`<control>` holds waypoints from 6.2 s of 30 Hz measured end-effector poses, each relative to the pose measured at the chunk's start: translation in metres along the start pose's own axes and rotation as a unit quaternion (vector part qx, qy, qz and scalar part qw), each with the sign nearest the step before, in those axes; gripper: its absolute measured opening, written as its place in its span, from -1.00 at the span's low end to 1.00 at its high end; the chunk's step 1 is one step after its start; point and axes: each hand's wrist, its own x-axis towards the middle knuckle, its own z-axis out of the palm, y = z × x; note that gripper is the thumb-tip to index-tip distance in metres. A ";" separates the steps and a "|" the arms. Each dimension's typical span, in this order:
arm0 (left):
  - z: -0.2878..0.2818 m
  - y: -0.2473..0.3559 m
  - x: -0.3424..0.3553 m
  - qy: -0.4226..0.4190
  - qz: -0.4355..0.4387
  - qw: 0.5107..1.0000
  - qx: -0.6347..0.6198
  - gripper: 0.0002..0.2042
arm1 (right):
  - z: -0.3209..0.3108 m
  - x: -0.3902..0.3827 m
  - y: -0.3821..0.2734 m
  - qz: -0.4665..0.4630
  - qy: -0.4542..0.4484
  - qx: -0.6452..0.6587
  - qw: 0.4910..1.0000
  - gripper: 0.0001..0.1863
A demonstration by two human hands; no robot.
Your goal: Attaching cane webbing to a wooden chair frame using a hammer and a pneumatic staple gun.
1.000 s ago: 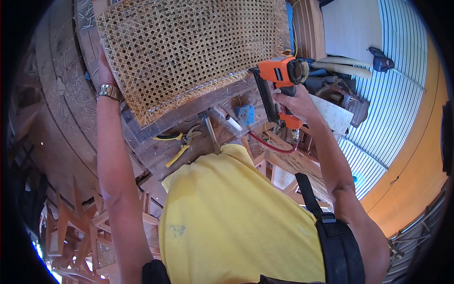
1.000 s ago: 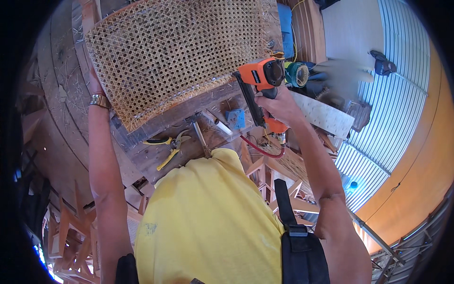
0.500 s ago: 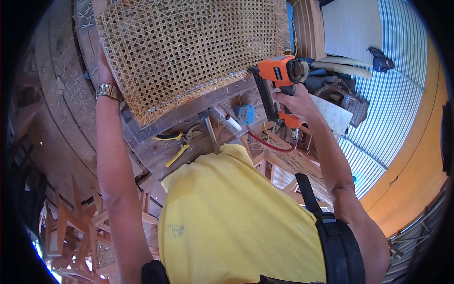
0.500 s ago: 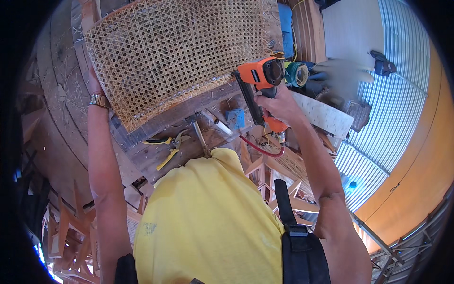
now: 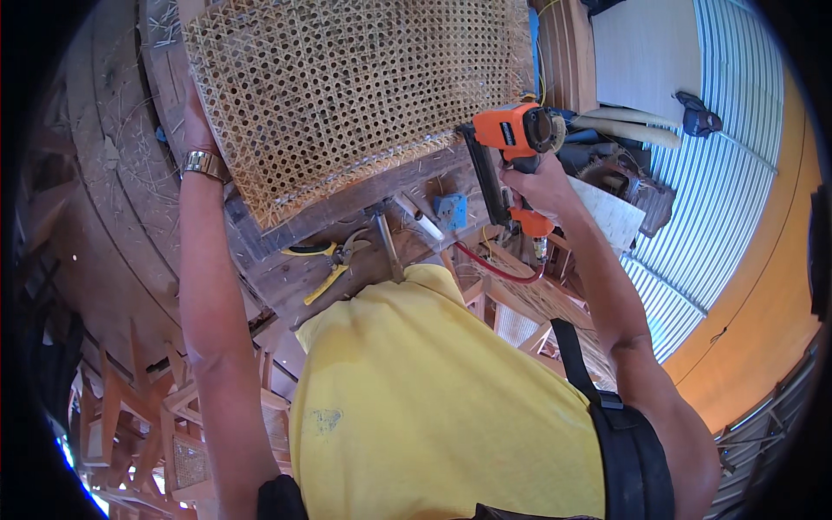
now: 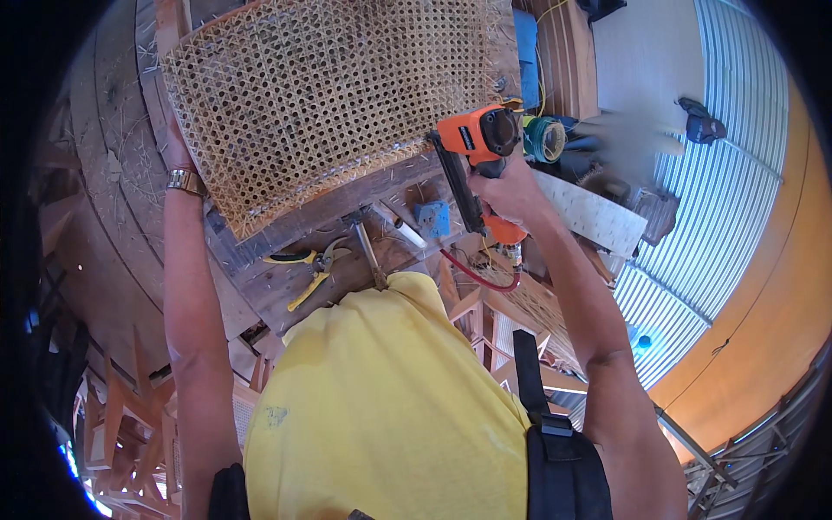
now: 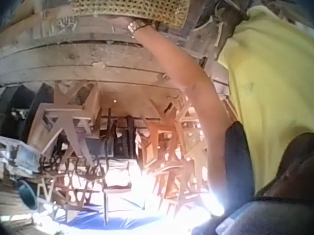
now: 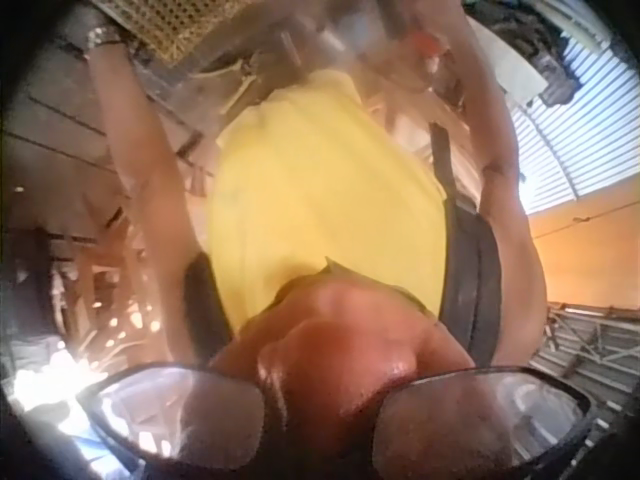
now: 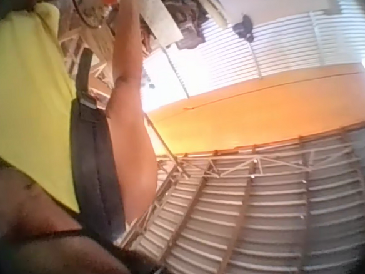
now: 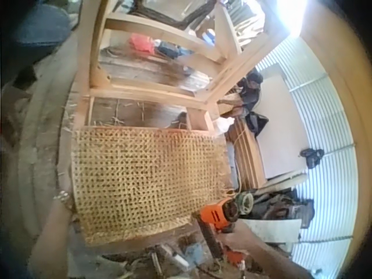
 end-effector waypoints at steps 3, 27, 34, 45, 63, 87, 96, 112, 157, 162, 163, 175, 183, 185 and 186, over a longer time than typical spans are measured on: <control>0.001 0.000 -0.001 -0.013 -0.015 1.000 -0.020 -0.40 | -0.001 -0.003 -0.004 -0.012 0.013 -0.005 1.000 -0.84; 0.005 0.005 -0.010 0.017 -0.075 0.997 -0.017 -0.34 | -0.004 -0.005 0.002 -0.020 -0.022 -0.035 0.999 -0.80; -0.002 0.001 -0.006 -0.010 -0.061 0.998 -0.013 -0.34 | -0.030 -0.009 0.020 -0.012 0.022 0.037 0.999 -0.74; 0.002 0.003 -0.005 0.031 -0.057 0.998 -0.021 -0.41 | -0.023 0.000 0.020 -0.010 -0.004 -0.002 1.000 -0.77; -0.003 0.001 -0.002 0.014 -0.066 0.997 -0.026 -0.43 | -0.023 0.006 0.019 -0.015 -0.030 0.033 0.999 -0.75; 0.002 0.004 -0.007 0.024 -0.056 0.998 -0.014 -0.42 | -0.026 0.007 0.006 0.015 -0.049 -0.001 0.999 -0.75; 0.002 0.004 -0.008 0.013 -0.058 0.998 -0.013 -0.39 | -0.025 0.010 0.000 0.016 -0.040 -0.058 0.997 -0.78; 0.008 0.006 -0.012 0.018 -0.080 0.996 -0.021 -0.35 | -0.033 -0.003 0.032 -0.008 0.008 0.031 0.999 -0.73; 0.009 0.006 -0.016 0.048 -0.057 0.997 -0.005 -0.36 | -0.041 0.012 0.025 0.001 0.001 0.019 1.000 -0.88; 0.008 0.005 -0.015 0.040 -0.050 0.998 0.011 -0.37 | -0.040 0.012 0.024 0.008 -0.017 0.014 1.000 -0.74; 0.007 0.005 -0.013 0.038 -0.048 0.998 0.004 -0.37 | -0.039 0.012 0.023 0.010 -0.017 0.011 1.000 -0.74; 0.004 0.005 -0.011 0.060 -0.051 0.997 0.010 -0.35 | -0.030 0.009 0.024 -0.005 0.008 0.058 0.998 -0.80; 0.004 0.004 -0.012 0.043 -0.065 0.997 -0.002 -0.34 | -0.033 0.012 0.023 -0.009 0.007 0.039 0.999 -0.86; -0.001 0.001 -0.007 0.033 -0.070 0.997 -0.002 -0.34 | -0.033 0.012 0.023 0.002 0.009 0.036 0.999 -0.86; -0.004 0.000 -0.005 0.033 -0.062 0.998 -0.003 -0.34 | -0.033 0.012 0.023 -0.011 0.001 0.042 0.999 -0.86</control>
